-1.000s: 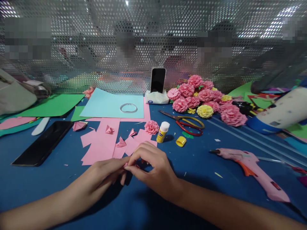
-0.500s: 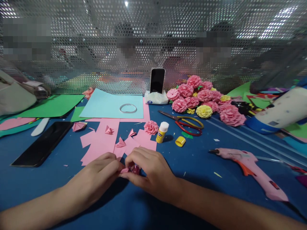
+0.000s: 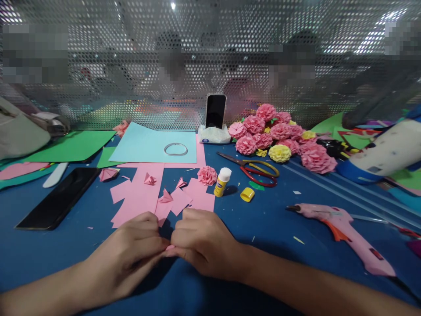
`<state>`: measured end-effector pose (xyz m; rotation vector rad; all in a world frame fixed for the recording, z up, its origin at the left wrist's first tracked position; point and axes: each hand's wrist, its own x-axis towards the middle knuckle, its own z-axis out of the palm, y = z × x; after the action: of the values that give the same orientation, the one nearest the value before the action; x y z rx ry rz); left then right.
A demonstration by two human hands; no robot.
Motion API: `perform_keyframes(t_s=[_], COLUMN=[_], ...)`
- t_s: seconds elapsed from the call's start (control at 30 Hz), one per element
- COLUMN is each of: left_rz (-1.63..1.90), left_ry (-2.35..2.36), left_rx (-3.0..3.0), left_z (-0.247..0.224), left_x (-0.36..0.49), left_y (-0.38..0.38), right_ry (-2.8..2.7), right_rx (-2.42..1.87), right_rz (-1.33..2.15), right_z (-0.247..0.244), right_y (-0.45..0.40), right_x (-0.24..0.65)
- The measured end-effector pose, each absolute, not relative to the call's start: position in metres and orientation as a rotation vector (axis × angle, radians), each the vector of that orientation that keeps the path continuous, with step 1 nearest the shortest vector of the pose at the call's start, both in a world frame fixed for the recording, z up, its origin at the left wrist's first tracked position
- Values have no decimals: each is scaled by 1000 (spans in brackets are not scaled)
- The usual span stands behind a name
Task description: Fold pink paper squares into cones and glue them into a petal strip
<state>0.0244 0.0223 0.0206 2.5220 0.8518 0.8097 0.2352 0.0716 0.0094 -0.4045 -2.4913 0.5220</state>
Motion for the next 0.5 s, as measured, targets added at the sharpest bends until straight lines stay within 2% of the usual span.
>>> perform_keyframes(t_s=[0.33, 0.5], left_rz=[942, 899], left_ry=[1027, 1149], left_rx=[2349, 2341], left_z=[20, 20], left_x=[27, 32], left_y=[27, 19], right_ry=[-2346, -2228], right_rx=[-529, -645], right_rz=[726, 868], right_z=[13, 19], right_y=[72, 66], right_x=[233, 231])
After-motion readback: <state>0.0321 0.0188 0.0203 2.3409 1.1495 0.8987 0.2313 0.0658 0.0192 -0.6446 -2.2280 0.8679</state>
